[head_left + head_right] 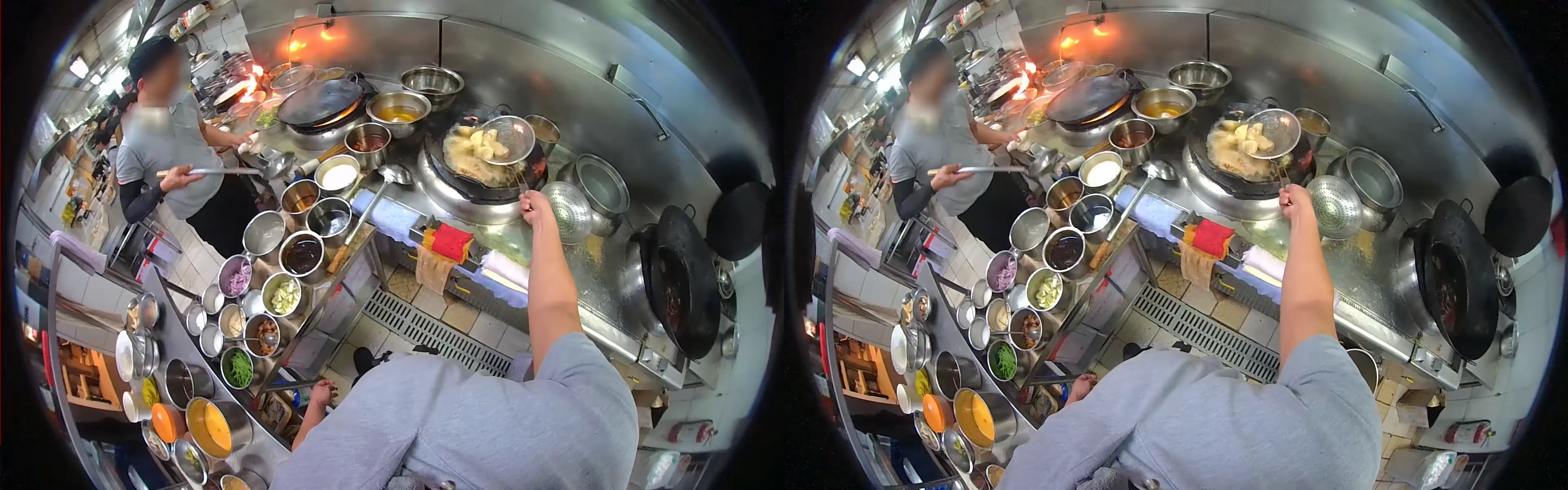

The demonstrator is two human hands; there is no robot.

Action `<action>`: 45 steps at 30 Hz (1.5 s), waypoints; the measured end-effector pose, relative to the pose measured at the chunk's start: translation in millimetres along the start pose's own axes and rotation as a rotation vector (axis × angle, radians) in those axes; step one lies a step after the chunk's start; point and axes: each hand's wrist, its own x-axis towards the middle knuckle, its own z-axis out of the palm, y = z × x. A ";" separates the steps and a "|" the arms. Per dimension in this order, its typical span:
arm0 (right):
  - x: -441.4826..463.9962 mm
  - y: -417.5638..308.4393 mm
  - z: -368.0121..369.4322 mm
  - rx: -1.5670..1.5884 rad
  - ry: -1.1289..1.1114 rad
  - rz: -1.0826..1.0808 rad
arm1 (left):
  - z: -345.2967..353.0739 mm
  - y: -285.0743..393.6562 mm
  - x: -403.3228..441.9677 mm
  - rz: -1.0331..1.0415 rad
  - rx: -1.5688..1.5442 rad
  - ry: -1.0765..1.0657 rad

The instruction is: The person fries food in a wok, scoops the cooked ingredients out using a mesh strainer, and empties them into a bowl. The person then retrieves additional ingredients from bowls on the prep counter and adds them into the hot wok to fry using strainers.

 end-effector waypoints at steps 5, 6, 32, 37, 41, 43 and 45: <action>-2.2 -13.0 -5.4 -0.082 -0.023 0.009 | 10.6 13.4 -12.1 -0.047 0.099 -0.002; 1.3 -13.6 -7.8 -0.083 -0.020 0.005 | 12.0 13.0 -10.7 -0.070 0.061 0.003; -6.6 -21.8 -45.4 -0.335 0.163 -0.345 | 7.8 1.9 -29.0 -0.062 -0.025 -0.067; -39.3 -39.8 -50.4 -0.544 0.211 -0.451 | 10.9 0.5 -27.8 -0.044 -0.044 -0.039; -84.8 -35.3 -49.5 -0.499 0.212 -0.410 | 12.9 -3.6 -25.5 -0.032 -0.050 -0.060; -104.5 -29.7 -50.7 -0.499 0.158 -0.387 | 16.6 -2.1 -29.1 -0.022 0.014 -0.066; -125.7 -28.2 -56.0 -0.492 0.104 -0.366 | 15.5 -2.0 -24.1 -0.006 0.083 -0.070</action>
